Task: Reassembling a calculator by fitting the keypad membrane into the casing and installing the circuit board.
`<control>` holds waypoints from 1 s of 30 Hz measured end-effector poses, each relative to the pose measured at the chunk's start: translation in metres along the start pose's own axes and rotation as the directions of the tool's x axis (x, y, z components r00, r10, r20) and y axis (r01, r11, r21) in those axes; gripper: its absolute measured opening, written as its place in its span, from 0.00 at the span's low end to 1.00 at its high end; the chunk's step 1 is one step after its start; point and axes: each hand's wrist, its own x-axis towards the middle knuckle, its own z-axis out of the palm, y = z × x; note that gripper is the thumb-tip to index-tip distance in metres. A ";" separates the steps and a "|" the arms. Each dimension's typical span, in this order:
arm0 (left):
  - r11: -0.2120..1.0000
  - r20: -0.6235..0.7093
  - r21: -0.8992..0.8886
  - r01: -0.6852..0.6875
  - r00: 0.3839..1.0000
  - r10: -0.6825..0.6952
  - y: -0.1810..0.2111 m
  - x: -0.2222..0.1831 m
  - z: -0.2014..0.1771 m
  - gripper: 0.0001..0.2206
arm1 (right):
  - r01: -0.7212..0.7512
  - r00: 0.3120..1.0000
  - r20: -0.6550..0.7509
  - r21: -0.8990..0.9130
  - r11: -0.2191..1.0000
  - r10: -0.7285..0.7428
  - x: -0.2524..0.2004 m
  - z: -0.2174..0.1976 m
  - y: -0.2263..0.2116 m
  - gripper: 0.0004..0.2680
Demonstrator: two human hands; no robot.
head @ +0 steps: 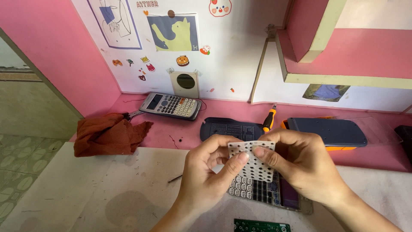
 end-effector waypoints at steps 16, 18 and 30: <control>0.939 0.037 0.318 0.128 0.988 -0.148 -0.023 0.004 -0.013 0.09 | -0.259 0.965 0.084 0.164 0.952 0.248 0.009 -0.005 0.026 0.08; 0.893 -0.184 0.341 0.294 0.952 -0.244 -0.023 0.009 -0.019 0.10 | -0.196 0.979 -0.048 0.012 0.981 0.196 0.014 -0.013 0.031 0.09; 0.246 0.078 0.898 -0.366 0.681 0.728 0.002 0.024 -0.054 0.04 | -0.277 0.592 0.135 -0.891 0.358 0.795 0.014 -0.051 -0.015 0.18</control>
